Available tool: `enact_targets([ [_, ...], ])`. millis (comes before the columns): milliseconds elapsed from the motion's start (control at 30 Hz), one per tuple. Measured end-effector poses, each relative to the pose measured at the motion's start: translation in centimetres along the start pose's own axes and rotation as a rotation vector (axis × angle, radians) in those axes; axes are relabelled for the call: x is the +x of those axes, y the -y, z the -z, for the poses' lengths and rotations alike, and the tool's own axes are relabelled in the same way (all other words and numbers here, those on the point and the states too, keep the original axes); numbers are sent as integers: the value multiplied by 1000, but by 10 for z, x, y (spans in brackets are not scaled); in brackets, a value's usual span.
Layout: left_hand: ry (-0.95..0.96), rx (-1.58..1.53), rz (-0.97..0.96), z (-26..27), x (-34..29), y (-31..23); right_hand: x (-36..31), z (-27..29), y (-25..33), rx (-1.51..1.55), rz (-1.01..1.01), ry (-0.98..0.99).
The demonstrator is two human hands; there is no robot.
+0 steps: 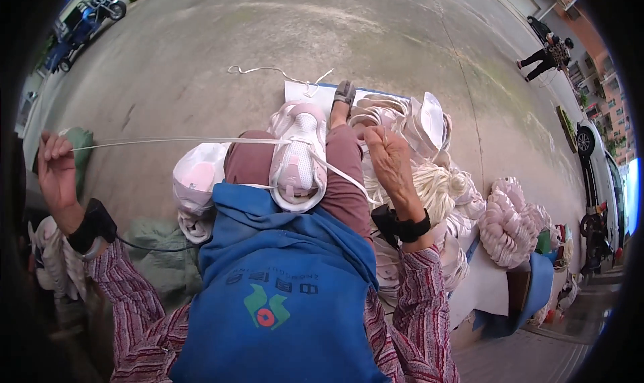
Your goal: Lacing a new shoe as part of a manufacturing or assembly process.
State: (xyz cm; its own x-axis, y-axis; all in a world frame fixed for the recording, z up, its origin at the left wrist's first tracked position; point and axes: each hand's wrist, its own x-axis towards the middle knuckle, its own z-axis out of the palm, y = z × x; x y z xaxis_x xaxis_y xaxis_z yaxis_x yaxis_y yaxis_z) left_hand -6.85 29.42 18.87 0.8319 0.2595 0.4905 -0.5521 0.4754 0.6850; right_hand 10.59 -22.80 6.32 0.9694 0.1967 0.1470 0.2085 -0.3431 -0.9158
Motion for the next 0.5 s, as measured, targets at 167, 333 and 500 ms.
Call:
enact_targets([
  [167,-217,-30,13,88,-59,-24,18,-69,-70,-319,118,-33],
  [333,-471,251,109,86,-78,8,18,-89,-68,-554,283,83],
  [500,-613,588,323,12,-43,110,18,-97,-63,-723,281,170],
])
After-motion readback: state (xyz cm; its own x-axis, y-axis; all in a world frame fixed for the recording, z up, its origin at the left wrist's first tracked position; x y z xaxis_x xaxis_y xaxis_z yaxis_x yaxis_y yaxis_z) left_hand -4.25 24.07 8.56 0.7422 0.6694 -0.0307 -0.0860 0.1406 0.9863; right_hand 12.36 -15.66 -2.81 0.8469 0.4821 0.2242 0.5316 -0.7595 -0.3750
